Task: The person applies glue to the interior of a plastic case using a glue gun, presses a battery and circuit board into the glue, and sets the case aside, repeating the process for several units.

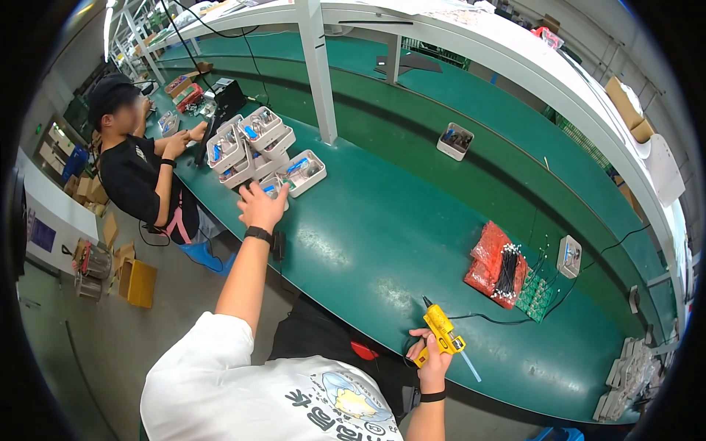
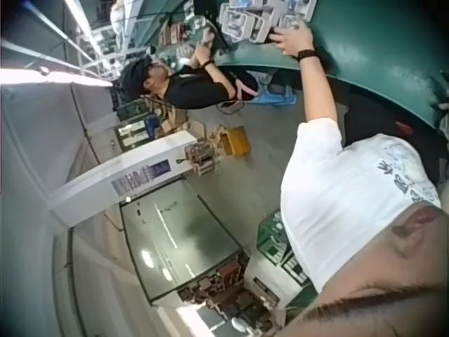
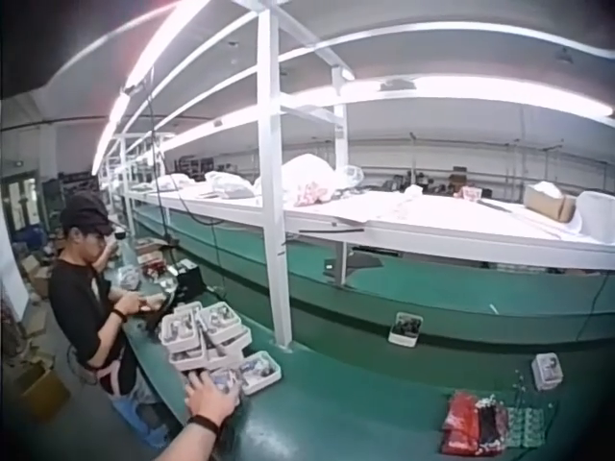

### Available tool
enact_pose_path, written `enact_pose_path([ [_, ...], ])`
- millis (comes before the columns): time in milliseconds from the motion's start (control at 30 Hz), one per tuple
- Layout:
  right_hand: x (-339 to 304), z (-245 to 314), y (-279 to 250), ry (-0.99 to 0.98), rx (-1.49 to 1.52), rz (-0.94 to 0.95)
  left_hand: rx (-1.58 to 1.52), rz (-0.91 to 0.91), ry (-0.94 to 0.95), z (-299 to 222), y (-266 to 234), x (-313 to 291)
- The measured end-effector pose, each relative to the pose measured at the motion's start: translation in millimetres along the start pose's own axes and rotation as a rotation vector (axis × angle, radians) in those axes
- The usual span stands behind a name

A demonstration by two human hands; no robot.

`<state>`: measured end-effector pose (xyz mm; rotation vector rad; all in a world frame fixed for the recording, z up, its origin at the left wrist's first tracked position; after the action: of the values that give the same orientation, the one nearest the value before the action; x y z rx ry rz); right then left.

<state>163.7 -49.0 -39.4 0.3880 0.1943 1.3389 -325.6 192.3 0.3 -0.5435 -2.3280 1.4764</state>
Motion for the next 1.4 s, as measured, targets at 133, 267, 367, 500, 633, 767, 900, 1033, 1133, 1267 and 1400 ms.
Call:
enact_pose_path([
  [133,-1,-2,0,-0.006,0.007,0.014,0.089,0.13,-0.119,-21,-8,9],
  [267,-2,-2,0,-0.02,-0.007,0.029,0.119,0.22,-0.139,-30,-10,10],
  [367,-3,-1,-3,-0.024,-0.004,0.032,0.125,0.233,0.004,-25,-14,-13],
  [500,-9,-3,-5,-0.016,0.031,0.017,0.137,0.349,0.249,-17,-37,-78],
  [633,-8,-2,-8,-0.024,0.059,-0.032,0.13,0.465,0.563,-13,-39,-156],
  [767,-4,1,-6,0.018,0.06,-0.065,0.1,0.569,0.779,-13,-50,-215],
  [900,3,-2,0,-0.037,0.151,-0.075,0.091,0.444,0.977,-14,-60,-253],
  [1033,-5,1,-10,-0.051,0.232,-0.143,-0.236,0.457,1.364,-43,-47,-270],
  [1133,-9,3,-18,-0.077,0.251,-0.132,-0.337,0.566,1.56,-63,-29,-282],
  [1267,-14,11,-20,-0.097,0.261,-0.117,-0.121,0.734,1.635,-75,-16,-298],
  [1400,-11,19,-22,-0.092,0.219,-0.13,0.138,0.806,1.635,-85,-11,-315],
])
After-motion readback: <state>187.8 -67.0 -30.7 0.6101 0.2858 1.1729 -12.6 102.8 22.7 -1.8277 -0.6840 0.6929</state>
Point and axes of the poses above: each hand's wrist, its own x-axis towards the middle knuckle, its own y-axis out of the palm, z = x × y, the point moved 4 cm from there along x, towards the middle knuckle, and after that the axes turned 13 degrees about -y, right-handed, at the moved point
